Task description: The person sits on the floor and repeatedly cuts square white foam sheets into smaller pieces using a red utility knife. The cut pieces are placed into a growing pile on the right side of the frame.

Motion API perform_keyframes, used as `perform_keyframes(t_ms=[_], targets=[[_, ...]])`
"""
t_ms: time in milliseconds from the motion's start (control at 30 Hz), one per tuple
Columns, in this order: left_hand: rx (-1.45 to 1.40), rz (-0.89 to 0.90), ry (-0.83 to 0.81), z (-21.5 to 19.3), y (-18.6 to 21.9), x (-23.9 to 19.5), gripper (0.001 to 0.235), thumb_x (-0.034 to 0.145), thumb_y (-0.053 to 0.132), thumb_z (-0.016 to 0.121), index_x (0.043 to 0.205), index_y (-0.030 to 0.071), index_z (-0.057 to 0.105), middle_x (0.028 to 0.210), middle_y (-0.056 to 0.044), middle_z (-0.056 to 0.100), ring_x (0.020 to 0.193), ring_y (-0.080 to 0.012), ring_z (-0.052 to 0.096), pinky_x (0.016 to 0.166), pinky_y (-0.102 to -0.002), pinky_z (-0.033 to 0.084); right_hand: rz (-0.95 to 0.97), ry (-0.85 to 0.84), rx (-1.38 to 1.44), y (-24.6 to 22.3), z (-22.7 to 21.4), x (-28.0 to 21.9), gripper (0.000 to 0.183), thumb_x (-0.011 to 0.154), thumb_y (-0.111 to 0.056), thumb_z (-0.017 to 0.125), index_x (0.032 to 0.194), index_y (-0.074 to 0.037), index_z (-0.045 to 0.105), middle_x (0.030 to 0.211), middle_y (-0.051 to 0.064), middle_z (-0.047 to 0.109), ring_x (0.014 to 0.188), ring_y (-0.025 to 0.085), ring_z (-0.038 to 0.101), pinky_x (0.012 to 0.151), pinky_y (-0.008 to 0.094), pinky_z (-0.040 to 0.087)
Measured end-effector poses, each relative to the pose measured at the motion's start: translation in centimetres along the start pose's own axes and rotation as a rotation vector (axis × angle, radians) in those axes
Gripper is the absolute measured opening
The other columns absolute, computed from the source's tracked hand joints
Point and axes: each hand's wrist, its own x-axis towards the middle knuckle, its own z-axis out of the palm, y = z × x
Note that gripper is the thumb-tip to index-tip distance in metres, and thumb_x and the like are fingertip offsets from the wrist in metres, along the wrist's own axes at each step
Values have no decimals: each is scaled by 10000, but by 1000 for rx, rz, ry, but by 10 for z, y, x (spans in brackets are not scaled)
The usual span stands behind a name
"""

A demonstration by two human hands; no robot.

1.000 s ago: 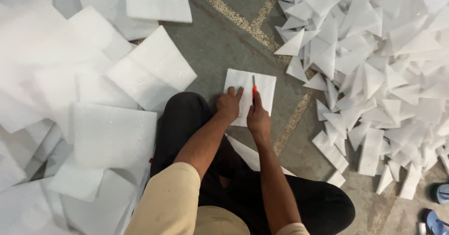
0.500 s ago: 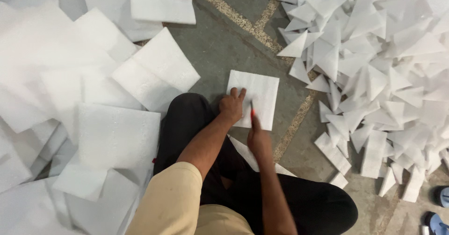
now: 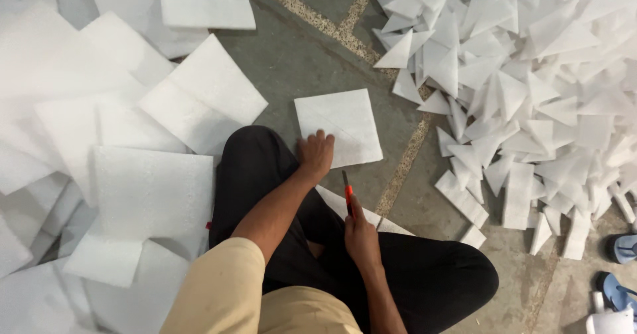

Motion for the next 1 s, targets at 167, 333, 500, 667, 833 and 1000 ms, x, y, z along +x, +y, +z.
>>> perform_keyframes(t_ms=[167, 333, 500, 667, 833, 1000], targets=[[-34, 122, 27, -44, -2, 12, 525, 931, 142, 551, 1448, 126, 463, 1297, -95, 577, 1149, -315, 577, 871, -546, 498, -5, 47, 15, -8, 4, 44, 611, 998, -179, 493, 1586, -209, 329, 868, 276, 728, 759, 455, 729, 675, 559, 542], [5, 147, 39, -50, -1, 22, 482, 978, 181, 553, 1449, 116, 472, 1302, -79, 588, 1148, -314, 587, 866, -533, 508, -192, 197, 27, -30, 4, 120, 575, 1018, -152, 499, 1575, -148, 356, 871, 281, 710, 734, 455, 716, 631, 555, 541], [18, 108, 20, -49, 3, 23, 470, 953, 176, 588, 1408, 110, 494, 1293, -78, 590, 1119, -310, 598, 852, -498, 522, -151, 168, -23, -55, -7, 175, 574, 1010, -172, 485, 1571, -195, 365, 837, 257, 724, 734, 450, 721, 636, 560, 548], [35, 112, 57, -51, 3, 23, 468, 947, 175, 609, 1400, 118, 504, 1263, -63, 598, 1105, -298, 606, 838, -490, 531, -129, 128, -113, -62, -8, 197, 569, 1013, -200, 489, 1569, -220, 370, 837, 268, 722, 759, 477, 707, 670, 578, 542], [39, 121, 10, -48, 2, 19, 481, 936, 158, 618, 1402, 117, 507, 1297, -71, 585, 1151, -304, 592, 875, -496, 525, -86, 91, -137, -56, -7, 189, 546, 1016, -208, 488, 1554, -227, 400, 853, 284, 714, 793, 472, 709, 698, 575, 556], [22, 135, 0, -46, 1, 21, 577, 899, 133, 614, 1457, 101, 471, 1354, -82, 558, 1171, -317, 572, 892, -495, 516, -43, -10, -154, -31, -6, 74, 625, 967, -142, 462, 1578, -235, 368, 933, 295, 713, 841, 476, 717, 732, 576, 554]])
